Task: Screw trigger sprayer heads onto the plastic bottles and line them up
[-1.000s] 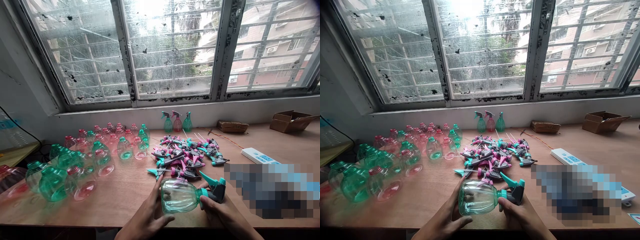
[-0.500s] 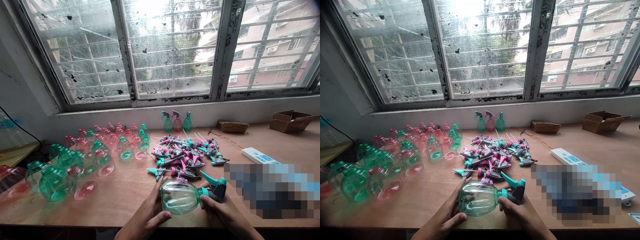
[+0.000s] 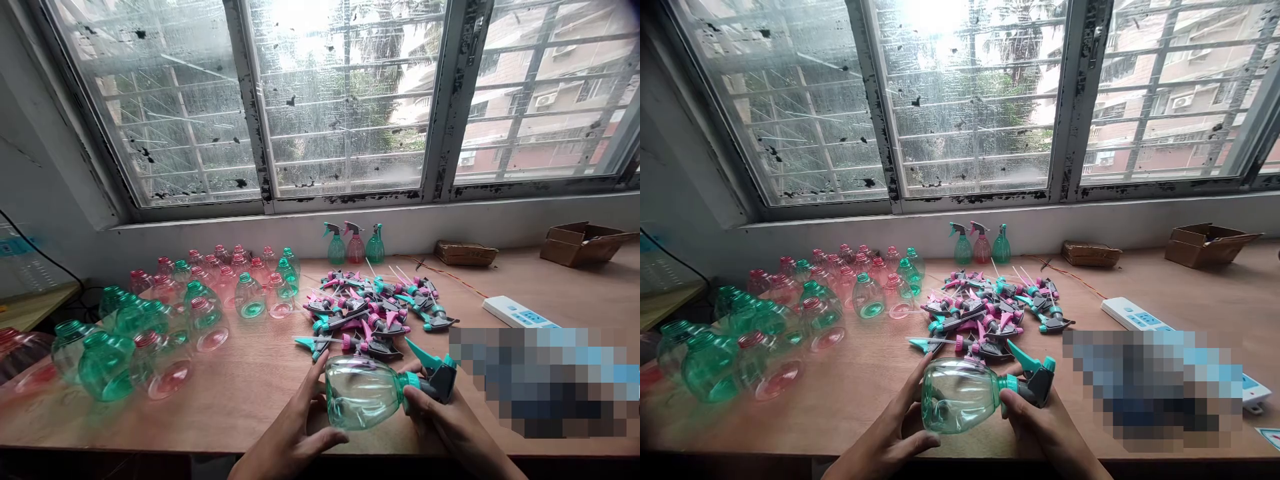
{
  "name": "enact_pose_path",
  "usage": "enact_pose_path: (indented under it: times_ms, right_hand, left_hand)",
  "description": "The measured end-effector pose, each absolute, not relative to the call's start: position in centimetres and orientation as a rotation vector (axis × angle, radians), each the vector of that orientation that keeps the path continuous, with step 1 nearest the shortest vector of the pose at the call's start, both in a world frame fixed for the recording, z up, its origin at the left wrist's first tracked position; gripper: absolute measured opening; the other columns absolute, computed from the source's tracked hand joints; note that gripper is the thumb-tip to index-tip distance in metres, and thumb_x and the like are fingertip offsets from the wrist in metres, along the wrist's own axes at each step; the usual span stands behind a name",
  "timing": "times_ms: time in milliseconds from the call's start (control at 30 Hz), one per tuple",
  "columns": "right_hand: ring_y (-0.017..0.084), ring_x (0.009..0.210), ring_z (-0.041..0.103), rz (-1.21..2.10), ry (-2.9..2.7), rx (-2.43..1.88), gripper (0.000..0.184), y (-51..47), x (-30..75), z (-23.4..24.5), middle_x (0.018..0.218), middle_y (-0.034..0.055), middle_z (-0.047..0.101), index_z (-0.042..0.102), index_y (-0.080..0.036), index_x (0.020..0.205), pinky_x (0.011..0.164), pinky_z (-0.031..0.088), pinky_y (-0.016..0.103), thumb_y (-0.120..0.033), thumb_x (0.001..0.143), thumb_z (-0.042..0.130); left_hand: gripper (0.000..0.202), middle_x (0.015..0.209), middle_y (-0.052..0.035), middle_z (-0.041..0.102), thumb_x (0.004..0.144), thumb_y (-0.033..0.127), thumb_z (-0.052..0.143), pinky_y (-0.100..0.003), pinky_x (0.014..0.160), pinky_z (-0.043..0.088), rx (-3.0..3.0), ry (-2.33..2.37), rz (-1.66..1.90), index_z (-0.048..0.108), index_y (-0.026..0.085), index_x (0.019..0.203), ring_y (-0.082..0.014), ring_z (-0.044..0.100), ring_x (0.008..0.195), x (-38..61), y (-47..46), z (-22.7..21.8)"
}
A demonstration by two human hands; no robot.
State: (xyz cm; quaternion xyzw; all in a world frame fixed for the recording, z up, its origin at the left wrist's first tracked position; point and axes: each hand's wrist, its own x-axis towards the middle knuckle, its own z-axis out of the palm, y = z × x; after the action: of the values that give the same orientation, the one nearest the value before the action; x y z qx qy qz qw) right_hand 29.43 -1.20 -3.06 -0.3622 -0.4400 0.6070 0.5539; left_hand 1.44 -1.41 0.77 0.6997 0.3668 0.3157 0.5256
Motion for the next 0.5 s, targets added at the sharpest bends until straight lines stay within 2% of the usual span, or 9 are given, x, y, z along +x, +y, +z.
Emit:
enact_pose_path:
  times_ms: [100, 233, 300, 400, 500]
  right_hand:
    - [0.013, 0.057, 0.051, 1.422, -1.043, -0.860, 0.042, -1.20, 29.43, -3.09, 0.063, -0.0018, 0.066, 0.064, -0.020, 0.095, 0.053, 0.032, 0.025, -0.052, 0.077, 0.085]
    - [0.013, 0.056, 0.051, 1.407, -1.074, -0.894, 0.044, -1.32, 29.42, -3.00, 0.064, -0.0013, 0.066, 0.065, -0.020, 0.098, 0.053, 0.033, 0.026, -0.053, 0.077, 0.085]
    - [0.013, 0.055, 0.050, 1.415, -1.068, -0.887, 0.044, -1.35, 29.42, -3.01, 0.064, -0.0017, 0.066, 0.065, -0.020, 0.097, 0.053, 0.033, 0.026, -0.053, 0.077, 0.085]
    - [0.013, 0.056, 0.049, 1.430, -1.036, -0.872, 0.043, -1.31, 29.42, -3.16, 0.063, -0.0025, 0.065, 0.064, -0.020, 0.096, 0.053, 0.034, 0.025, -0.051, 0.076, 0.086]
    - [0.013, 0.057, 0.049, 1.437, -1.029, -0.864, 0.043, -1.25, 29.43, -3.32, 0.063, -0.0022, 0.065, 0.064, -0.020, 0.097, 0.053, 0.036, 0.026, -0.050, 0.076, 0.087]
  left_hand:
    - [0.103, 0.149, -0.0059, 0.047, 0.083, 0.017, 0.077, -0.047, 0.114, 0.044, 1.610, 0.886, 0.816, 0.014, 0.045, 0.160, -0.0263, 0.059, 0.121, 1.60, -1.42, 0.72]
    - [0.095, 0.136, -0.0078, 0.055, 0.085, 0.029, 0.077, -0.048, 0.111, 0.046, 1.606, 0.857, 0.858, 0.020, 0.039, 0.160, -0.0266, 0.060, 0.113, 1.60, -1.30, 0.72]
    - [0.092, 0.145, -0.0076, 0.050, 0.086, 0.031, 0.077, -0.048, 0.113, 0.045, 1.622, 0.855, 0.845, 0.022, 0.040, 0.160, -0.0276, 0.058, 0.118, 1.53, -1.22, 0.78]
    - [0.095, 0.163, -0.0033, 0.033, 0.084, 0.023, 0.077, -0.047, 0.116, 0.043, 1.653, 0.878, 0.800, 0.022, 0.044, 0.159, -0.0291, 0.055, 0.127, 1.32, -1.18, 0.78]
    - [0.107, 0.163, -0.0028, 0.035, 0.084, 0.017, 0.076, -0.048, 0.118, 0.042, 1.683, 0.868, 0.741, 0.007, 0.047, 0.160, -0.0300, 0.054, 0.133, 1.03, -1.20, 0.71]
